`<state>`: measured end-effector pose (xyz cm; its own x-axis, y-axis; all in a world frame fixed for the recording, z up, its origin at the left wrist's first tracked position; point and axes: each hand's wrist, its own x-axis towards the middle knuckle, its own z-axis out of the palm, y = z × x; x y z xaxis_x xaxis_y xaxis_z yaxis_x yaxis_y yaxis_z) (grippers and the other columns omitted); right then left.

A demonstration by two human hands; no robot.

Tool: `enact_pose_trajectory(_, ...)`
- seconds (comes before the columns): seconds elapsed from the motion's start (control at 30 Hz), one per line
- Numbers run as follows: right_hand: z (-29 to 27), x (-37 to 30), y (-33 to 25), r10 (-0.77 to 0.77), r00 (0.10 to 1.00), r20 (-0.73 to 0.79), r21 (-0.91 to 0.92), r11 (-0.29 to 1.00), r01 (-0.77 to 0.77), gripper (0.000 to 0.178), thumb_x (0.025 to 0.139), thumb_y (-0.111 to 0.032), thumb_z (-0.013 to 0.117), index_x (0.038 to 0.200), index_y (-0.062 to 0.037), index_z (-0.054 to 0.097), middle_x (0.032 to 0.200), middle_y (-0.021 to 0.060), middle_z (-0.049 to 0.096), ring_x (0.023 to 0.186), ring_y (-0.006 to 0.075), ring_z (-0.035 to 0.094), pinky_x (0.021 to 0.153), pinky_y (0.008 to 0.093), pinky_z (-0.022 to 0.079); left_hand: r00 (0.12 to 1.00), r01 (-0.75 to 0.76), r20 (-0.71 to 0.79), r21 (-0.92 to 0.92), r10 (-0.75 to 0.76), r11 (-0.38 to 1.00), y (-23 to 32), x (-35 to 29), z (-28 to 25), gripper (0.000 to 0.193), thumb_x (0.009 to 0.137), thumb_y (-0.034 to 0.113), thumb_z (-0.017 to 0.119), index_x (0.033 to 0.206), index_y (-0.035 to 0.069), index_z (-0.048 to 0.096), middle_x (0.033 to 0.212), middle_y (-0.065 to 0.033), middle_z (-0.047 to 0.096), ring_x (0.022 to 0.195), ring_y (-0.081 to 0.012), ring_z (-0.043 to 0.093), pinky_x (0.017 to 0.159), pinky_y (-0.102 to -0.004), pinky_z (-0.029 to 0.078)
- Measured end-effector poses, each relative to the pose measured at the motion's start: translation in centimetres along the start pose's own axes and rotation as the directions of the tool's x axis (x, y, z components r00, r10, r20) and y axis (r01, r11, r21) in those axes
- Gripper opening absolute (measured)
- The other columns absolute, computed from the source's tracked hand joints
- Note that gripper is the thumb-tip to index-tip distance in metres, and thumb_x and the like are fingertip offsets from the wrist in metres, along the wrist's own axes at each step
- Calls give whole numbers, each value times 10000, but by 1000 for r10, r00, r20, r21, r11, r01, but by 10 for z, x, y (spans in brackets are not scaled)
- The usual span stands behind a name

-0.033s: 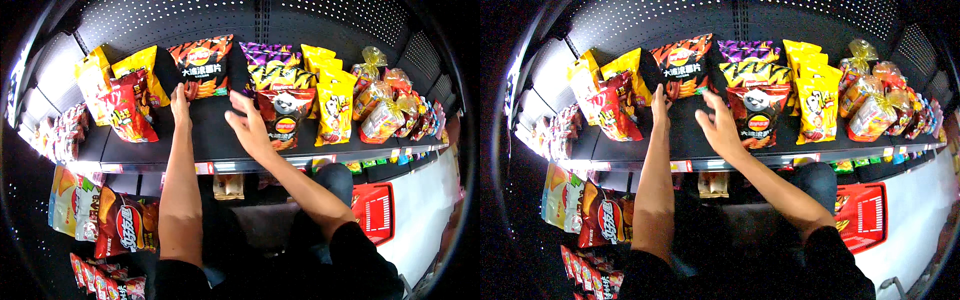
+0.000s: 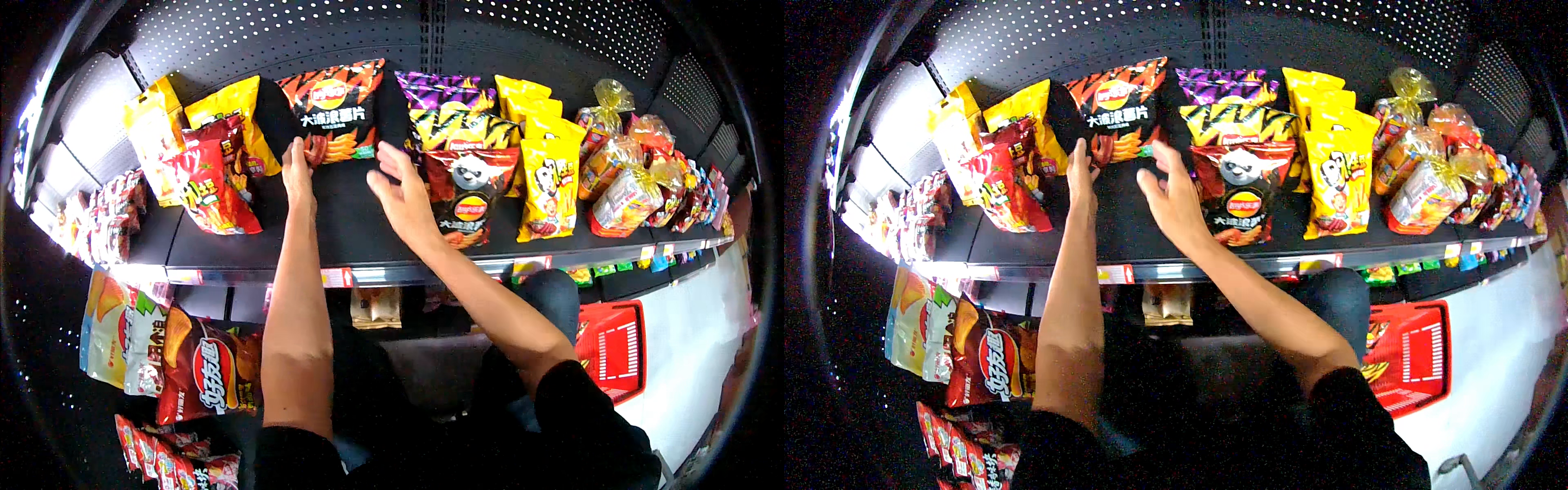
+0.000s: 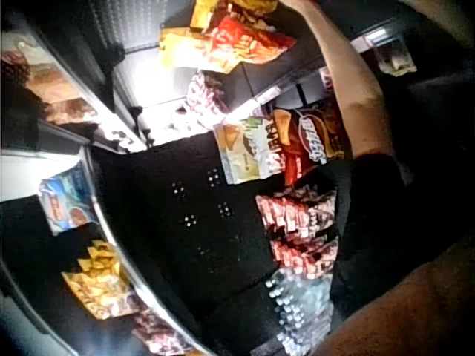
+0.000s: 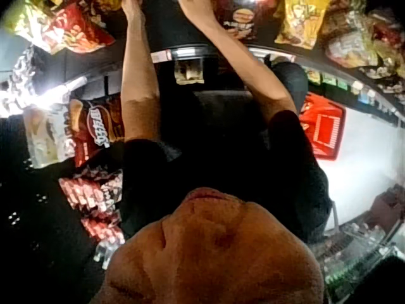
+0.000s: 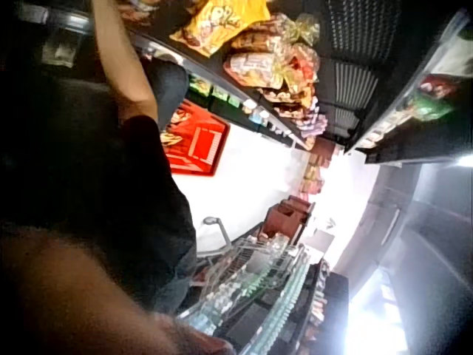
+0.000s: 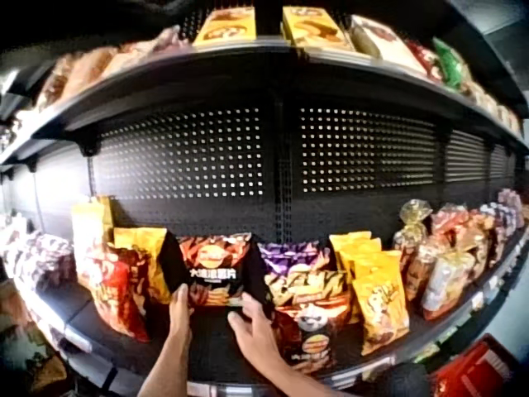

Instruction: The person sits on the floor in a store aisle and restocks snack items onto a shelf. They wipe the shelf surface with a blue cloth, then pick up various snack packages from a red basket and place them onto the shelf, arranging them in rows.

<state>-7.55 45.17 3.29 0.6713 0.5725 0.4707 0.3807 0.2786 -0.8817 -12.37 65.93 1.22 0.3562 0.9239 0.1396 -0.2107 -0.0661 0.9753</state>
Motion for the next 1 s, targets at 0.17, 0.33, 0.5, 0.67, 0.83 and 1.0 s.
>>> enact_pose_trajectory(0.17, 46, 101, 72, 34, 952, -304, -95, 993, -66, 682, 893, -259, 609, 1430, 68, 343, 1375, 312, 481, 1298, 399, 472, 1101, 421, 361, 1000, -9, 30, 5, 9, 1000, -7, 17, -3, 733, 952, 546, 507, 1453, 17, 432, 1467, -145, 460, 1342, -250, 437, 1116, -340, 298)
enact_pose_trajectory(0.33, 54, 145, 121, 68, 920, -387, -97, 989, -114, 781, 844, -281, 658, 1436, 91, 310, 1376, 316, 488, 1259, 402, 514, 1078, 403, 394, 997, -21, 80, 23, 19, 1000, -16, 31, 0, 703, 967, 558, 463, 1464, 64, 422, 1441, -92, 462, 1308, -228, 434, 1087, -379, 304)
enact_pose_trajectory(0.5, 57, 139, 123, 124, 919, -373, -3, 991, -135, 843, 741, -338, 771, 1376, 87, 415, 1227, 276, 597, 1162, 378, 576, 1008, 417, 442, 997, -75, -6, 130, 76, 989, -15, 27, 8, 714, 983, 566, 432, 1390, -17, 490, 1363, -153, 538, 1234, -245, 506, 1058, -345, 349)
enact_pose_trajectory(0.67, 66, 96, 92, 57, 980, -191, -64, 995, -70, 848, 674, -492, 835, 1282, 9, 519, 1131, 260, 609, 1052, 408, 594, 966, 450, 460, 936, -60, -351, -62, 34, 996, -12, 22, -5, 888, 944, 704, 385, 1175, -124, 610, 1029, -195, 669, 875, -267, 625, 799, -355, 500)
enact_pose_trajectory(0.83, 61, 59, 34, -91, 992, -86, -441, 896, 45, 693, 655, -455, 867, 1160, -58, 607, 1116, 217, 567, 1071, 369, 522, 950, 458, 437, 835, -219, -528, -61, 155, 974, -3, 19, -20, 845, 966, 650, 410, 1117, -151, 631, 1045, -254, 686, 902, -334, 642, 852, -385, 476)
enact_pose_trajectory(1.0, 49, 28, 8, -324, 944, -69, -333, 899, 284, 668, 607, -271, 894, 1159, -44, 592, 1093, 142, 588, 1100, 362, 494, 972, 460, 402, 855, -261, -487, -99, 182, 960, 6, 4, -18, 654, 1001, 494, 406, 1222, -92, 594, 1080, -243, 684, 936, -339, 658, 839, -425, 506)
